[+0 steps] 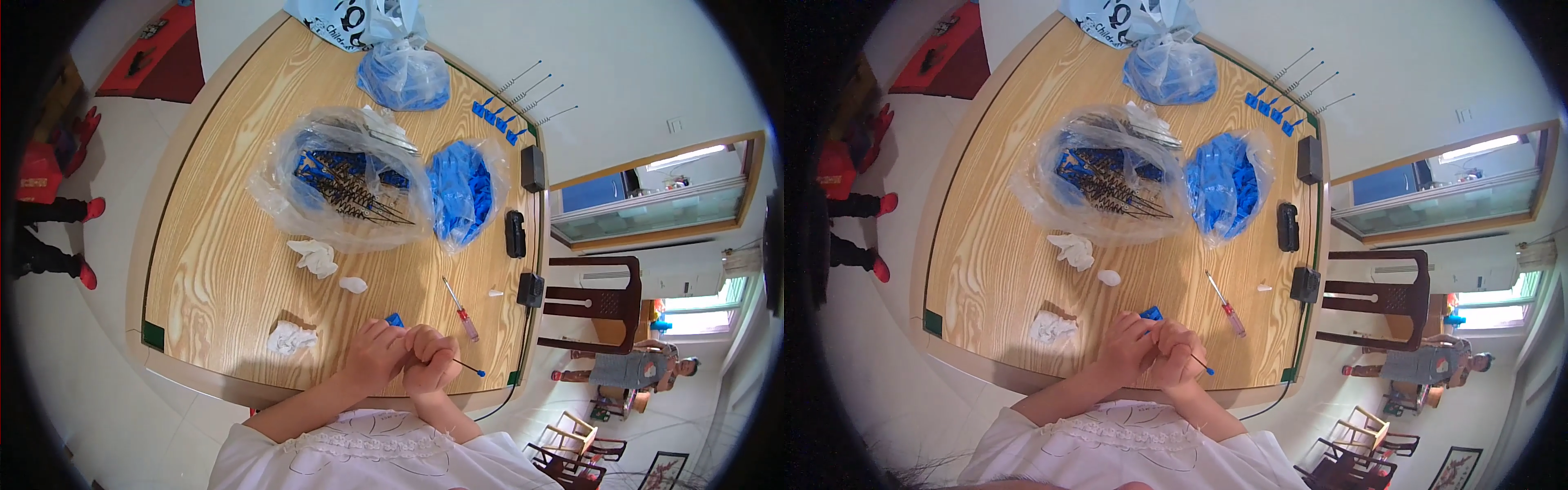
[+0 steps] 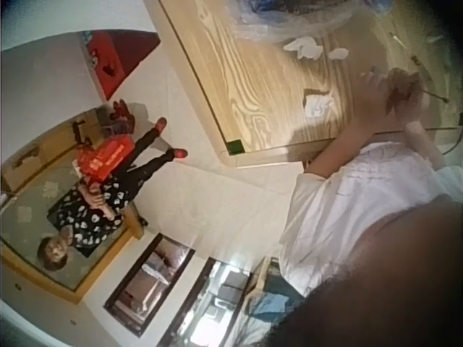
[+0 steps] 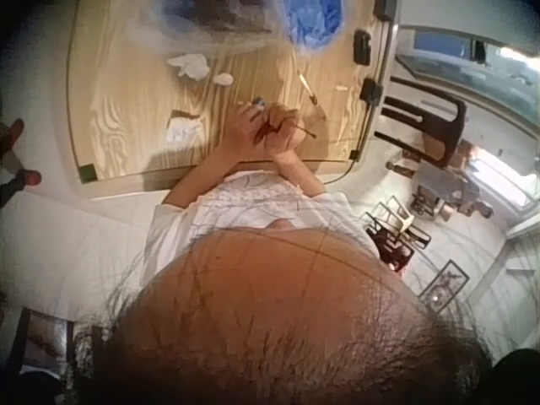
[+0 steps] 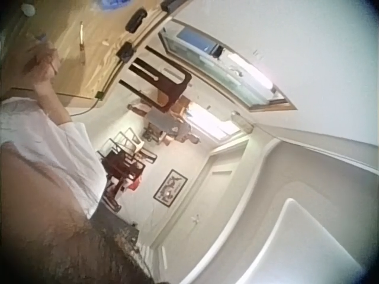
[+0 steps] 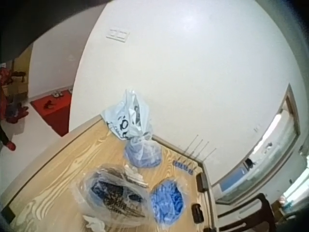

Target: The recorder is assembling small specialized brushes by attaching brush heads to long black shafts.

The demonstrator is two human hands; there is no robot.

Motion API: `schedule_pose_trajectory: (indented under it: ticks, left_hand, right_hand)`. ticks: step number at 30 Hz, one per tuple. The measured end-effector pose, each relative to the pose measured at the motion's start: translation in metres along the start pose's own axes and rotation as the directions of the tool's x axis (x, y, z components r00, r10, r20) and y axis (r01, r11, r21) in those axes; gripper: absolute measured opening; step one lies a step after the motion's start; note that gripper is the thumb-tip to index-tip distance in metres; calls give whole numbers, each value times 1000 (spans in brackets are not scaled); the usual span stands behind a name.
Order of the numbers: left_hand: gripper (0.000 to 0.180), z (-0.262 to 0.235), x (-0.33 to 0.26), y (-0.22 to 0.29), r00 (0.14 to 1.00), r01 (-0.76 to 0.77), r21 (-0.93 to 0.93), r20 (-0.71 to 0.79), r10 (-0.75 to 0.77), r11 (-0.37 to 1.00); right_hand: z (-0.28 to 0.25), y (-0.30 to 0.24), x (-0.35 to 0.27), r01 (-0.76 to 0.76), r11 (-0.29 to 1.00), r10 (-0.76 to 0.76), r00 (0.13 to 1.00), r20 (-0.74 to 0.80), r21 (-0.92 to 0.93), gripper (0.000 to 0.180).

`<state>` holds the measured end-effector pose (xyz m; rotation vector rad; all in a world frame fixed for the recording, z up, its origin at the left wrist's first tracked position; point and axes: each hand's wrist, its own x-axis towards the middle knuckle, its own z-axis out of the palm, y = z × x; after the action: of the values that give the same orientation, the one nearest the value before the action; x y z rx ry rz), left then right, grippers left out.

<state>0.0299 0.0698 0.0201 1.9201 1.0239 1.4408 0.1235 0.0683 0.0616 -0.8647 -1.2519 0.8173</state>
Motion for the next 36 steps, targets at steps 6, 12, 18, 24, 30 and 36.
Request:
schedule_pose_trajectory:
  ticks: [6, 12, 18, 24, 30, 36]
  left_hand:
    - [23, -2, 2, 2, 1000, 9, 119, -18, -6, 993]
    - [31, 0, 3, 7, 1000, 0, 137, -26, 3, 991]
    - [33, 1, 0, 6, 1000, 3, 158, -22, 0, 987]
    - [31, 1, -2, 6, 1000, 5, 147, -19, -2, 989]
    - [30, 0, 1, 7, 1000, 1, 160, -23, 3, 987]
    - [30, -1, 0, 4, 1000, -3, 138, -15, 5, 990]
  right_hand:
    - [-16, -23, 21, -253, 965, 243, 962, 123, 70, 48]
    - [-69, 34, 65, -322, 841, 446, 867, 221, -435, 31]
    - [-15, 71, 80, 101, 807, 359, 699, 619, -582, 38]
    - [-20, 80, 82, -51, 845, 404, 713, 573, -532, 29]
    - [-45, 65, 102, -120, 840, 346, 870, 352, -529, 19]
    - [-129, 55, 109, -310, 826, 313, 947, -74, -472, 12]
